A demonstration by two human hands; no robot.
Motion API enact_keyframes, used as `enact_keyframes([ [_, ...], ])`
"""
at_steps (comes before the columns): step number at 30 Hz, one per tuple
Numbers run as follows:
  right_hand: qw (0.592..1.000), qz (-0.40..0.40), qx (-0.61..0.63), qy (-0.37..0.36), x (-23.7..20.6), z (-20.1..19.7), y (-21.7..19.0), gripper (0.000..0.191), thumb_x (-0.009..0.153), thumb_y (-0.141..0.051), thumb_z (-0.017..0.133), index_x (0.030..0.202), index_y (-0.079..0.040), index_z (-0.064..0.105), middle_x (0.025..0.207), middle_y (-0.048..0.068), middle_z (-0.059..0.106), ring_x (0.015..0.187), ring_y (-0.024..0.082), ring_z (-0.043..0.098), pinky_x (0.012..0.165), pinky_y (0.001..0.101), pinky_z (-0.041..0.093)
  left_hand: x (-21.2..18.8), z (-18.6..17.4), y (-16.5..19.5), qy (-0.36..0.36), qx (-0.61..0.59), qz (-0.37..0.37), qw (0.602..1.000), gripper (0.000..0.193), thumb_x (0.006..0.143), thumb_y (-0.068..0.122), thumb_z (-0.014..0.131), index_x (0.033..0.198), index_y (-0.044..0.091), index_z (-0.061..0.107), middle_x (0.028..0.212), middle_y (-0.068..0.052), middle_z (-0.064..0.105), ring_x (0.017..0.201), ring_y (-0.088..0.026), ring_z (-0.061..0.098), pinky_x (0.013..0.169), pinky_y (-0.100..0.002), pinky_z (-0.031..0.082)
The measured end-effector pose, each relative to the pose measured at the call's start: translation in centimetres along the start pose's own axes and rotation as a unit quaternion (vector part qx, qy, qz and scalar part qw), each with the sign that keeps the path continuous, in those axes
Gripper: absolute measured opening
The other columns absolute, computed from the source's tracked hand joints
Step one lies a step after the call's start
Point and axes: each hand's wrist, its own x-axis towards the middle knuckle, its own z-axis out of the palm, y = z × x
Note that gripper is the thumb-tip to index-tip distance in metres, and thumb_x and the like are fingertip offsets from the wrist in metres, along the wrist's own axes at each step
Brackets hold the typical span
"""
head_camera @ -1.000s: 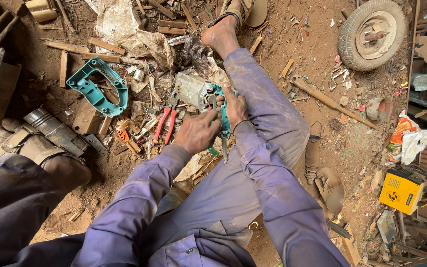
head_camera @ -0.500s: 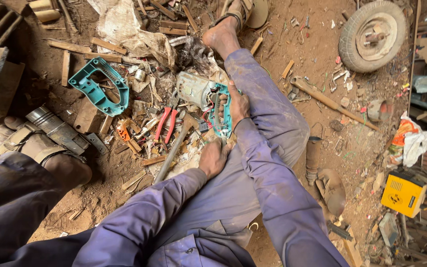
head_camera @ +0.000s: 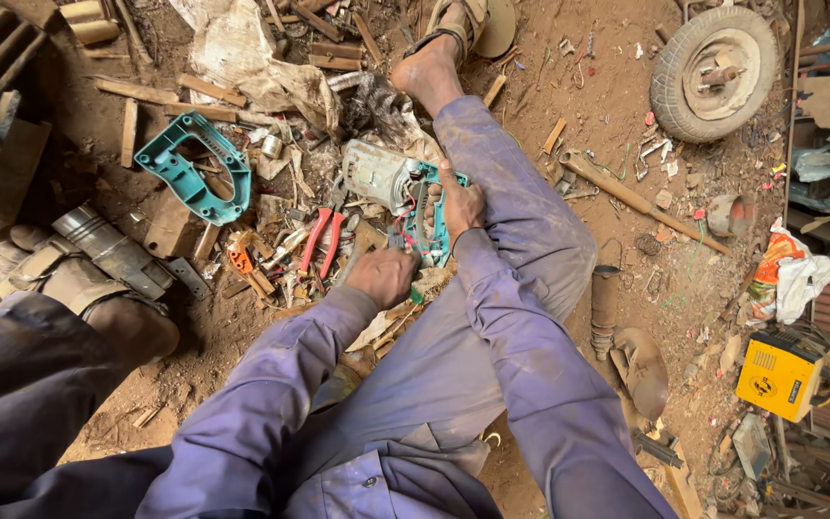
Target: The person sits on the ground in a scrap-filled workshop and disassembles a teal electric power tool by hand. They use a screwdriver to unscrew parts, pull the motor and housing apart, remove the plastic handle cover, and use pliers to work on the internal components.
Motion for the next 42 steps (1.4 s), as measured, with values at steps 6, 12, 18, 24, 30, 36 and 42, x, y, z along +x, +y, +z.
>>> enact_keyframes([
  [6, 0.995, -0.047, -0.084, 0.035, -0.1, 0.3, -0.8, 0.056, 0.09, -0.053, 0.072, 0.074, 0.0, 0.07, 0.063, 0.011, 0.066, 0.045, 0.018, 0.059, 0.041, 0.0344, 0.051, -0.4, 2.8, -4.3, -0.043, 0.053, -0.068, 0.995, 0.05, 0.095, 0.052, 0.059, 0.096, 0.003, 0.07, 0.097, -0.022, 0.071, 0.089, -0.043, 0.069, 0.074, -0.053, 0.056],
  [12, 0.988, -0.092, -0.121, 0.008, -1.2, 1.3, -2.3, 0.053, 0.091, -0.048, 0.072, 0.076, 0.003, 0.072, 0.066, 0.008, 0.068, 0.047, 0.018, 0.064, 0.043, 0.0334, 0.055, -2.3, -1.9, -8.6, -0.005, 0.235, -0.241, 0.942, 0.036, 0.101, 0.037, 0.054, 0.117, 0.008, 0.068, 0.128, -0.021, 0.061, 0.116, -0.041, 0.061, 0.09, -0.054, 0.055],
  [18, 0.983, -0.094, -0.155, 0.006, -2.6, 2.1, -3.0, 0.049, 0.087, -0.045, 0.076, 0.08, 0.003, 0.073, 0.069, 0.01, 0.071, 0.052, 0.019, 0.066, 0.043, 0.0334, 0.055, -4.1, -10.0, -10.9, -0.046, 0.425, -0.355, 0.831, 0.024, 0.102, 0.024, 0.052, 0.119, 0.017, 0.067, 0.154, -0.03, 0.036, 0.136, -0.049, 0.039, 0.106, -0.059, 0.041],
  [24, 0.952, -0.137, -0.265, 0.076, -2.7, 2.5, -4.6, 0.084, 0.087, -0.054, 0.079, 0.111, 0.023, 0.055, 0.091, 0.024, 0.064, 0.057, 0.023, 0.073, 0.051, 0.0332, 0.063, -4.5, -10.3, -11.8, 0.026, 0.309, -0.308, 0.899, 0.03, 0.109, 0.017, 0.048, 0.137, 0.013, 0.058, 0.122, -0.023, 0.056, 0.12, -0.04, 0.05, 0.106, -0.063, 0.043],
  [30, 0.926, -0.147, -0.345, 0.044, -2.0, 2.6, -4.7, 0.082, 0.085, -0.062, 0.075, 0.1, 0.018, 0.067, 0.105, 0.037, 0.068, 0.098, 0.043, 0.07, 0.086, 0.0471, 0.055, -3.3, -13.7, -12.7, 0.461, -0.127, -0.289, 0.829, 0.02, 0.111, 0.008, 0.052, 0.131, 0.005, 0.049, 0.13, -0.022, 0.063, 0.103, -0.032, 0.062, 0.096, -0.042, 0.058],
  [36, 0.934, -0.139, -0.329, 0.027, -1.6, 2.7, -3.9, 0.074, 0.084, -0.061, 0.071, 0.107, 0.009, 0.072, 0.114, 0.033, 0.069, 0.109, 0.045, 0.067, 0.096, 0.0503, 0.052, -5.4, -17.0, -10.4, 0.451, -0.211, -0.452, 0.74, 0.076, 0.088, -0.004, 0.066, 0.151, 0.002, 0.024, 0.151, -0.028, 0.034, 0.133, -0.037, 0.047, 0.108, -0.046, 0.044],
  [42, 0.933, -0.13, -0.333, 0.038, -1.2, 3.3, -4.0, 0.078, 0.083, -0.064, 0.07, 0.114, 0.007, 0.07, 0.123, 0.031, 0.066, 0.115, 0.045, 0.064, 0.099, 0.0499, 0.051, -5.9, -12.6, -8.4, 0.183, -0.379, -0.551, 0.721, 0.057, 0.11, 0.045, 0.036, 0.152, 0.008, 0.047, 0.152, -0.014, 0.048, 0.134, -0.018, 0.063, 0.117, -0.035, 0.041],
])
